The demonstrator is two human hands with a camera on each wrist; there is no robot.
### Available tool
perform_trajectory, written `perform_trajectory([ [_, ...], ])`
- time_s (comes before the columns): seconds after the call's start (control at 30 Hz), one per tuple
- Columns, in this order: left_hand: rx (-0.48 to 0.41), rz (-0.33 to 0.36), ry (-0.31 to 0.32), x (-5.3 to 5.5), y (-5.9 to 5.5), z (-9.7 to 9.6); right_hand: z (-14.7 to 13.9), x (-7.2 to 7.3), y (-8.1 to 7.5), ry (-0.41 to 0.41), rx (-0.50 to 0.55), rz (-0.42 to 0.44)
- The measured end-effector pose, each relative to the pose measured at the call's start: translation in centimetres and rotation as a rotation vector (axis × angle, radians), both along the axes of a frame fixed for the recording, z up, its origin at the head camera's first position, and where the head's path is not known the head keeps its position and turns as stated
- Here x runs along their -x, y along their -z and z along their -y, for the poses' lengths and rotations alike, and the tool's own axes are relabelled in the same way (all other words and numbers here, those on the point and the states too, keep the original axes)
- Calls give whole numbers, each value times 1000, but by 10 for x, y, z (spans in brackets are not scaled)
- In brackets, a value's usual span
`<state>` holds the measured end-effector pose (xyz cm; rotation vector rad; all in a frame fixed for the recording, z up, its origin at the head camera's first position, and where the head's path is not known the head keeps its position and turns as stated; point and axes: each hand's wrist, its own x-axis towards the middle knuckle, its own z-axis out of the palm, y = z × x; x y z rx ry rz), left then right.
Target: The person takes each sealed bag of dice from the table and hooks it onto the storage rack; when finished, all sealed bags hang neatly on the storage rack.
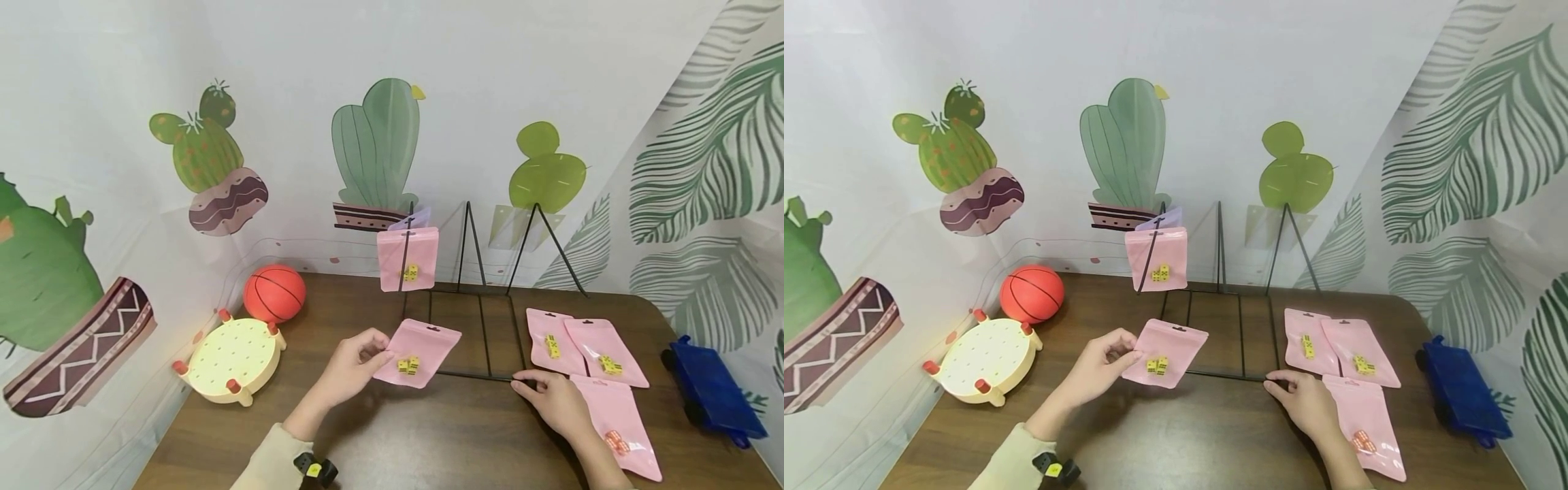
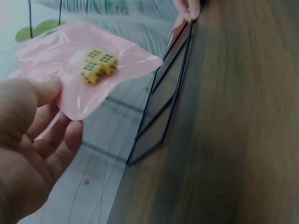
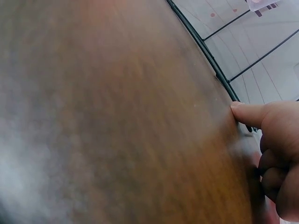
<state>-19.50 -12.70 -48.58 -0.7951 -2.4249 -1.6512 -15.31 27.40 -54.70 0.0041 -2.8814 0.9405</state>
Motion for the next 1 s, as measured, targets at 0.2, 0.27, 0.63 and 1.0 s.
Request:
perform_trajectory([
  [0.2, -107, -61, 37, -6, -7, -32, 0, 0, -1, 4, 3, 12],
  [0.27, -146, -68, 46, -8, -12, -41, 0, 0, -1, 6, 5, 18],
  [0.63, -259, -72, 39, -11, -38, -80, -1, 1, 0, 5, 7, 25],
  [1.0, -299, -47, -15, -11, -46, -93, -1, 1, -1, 5, 0, 31],
])
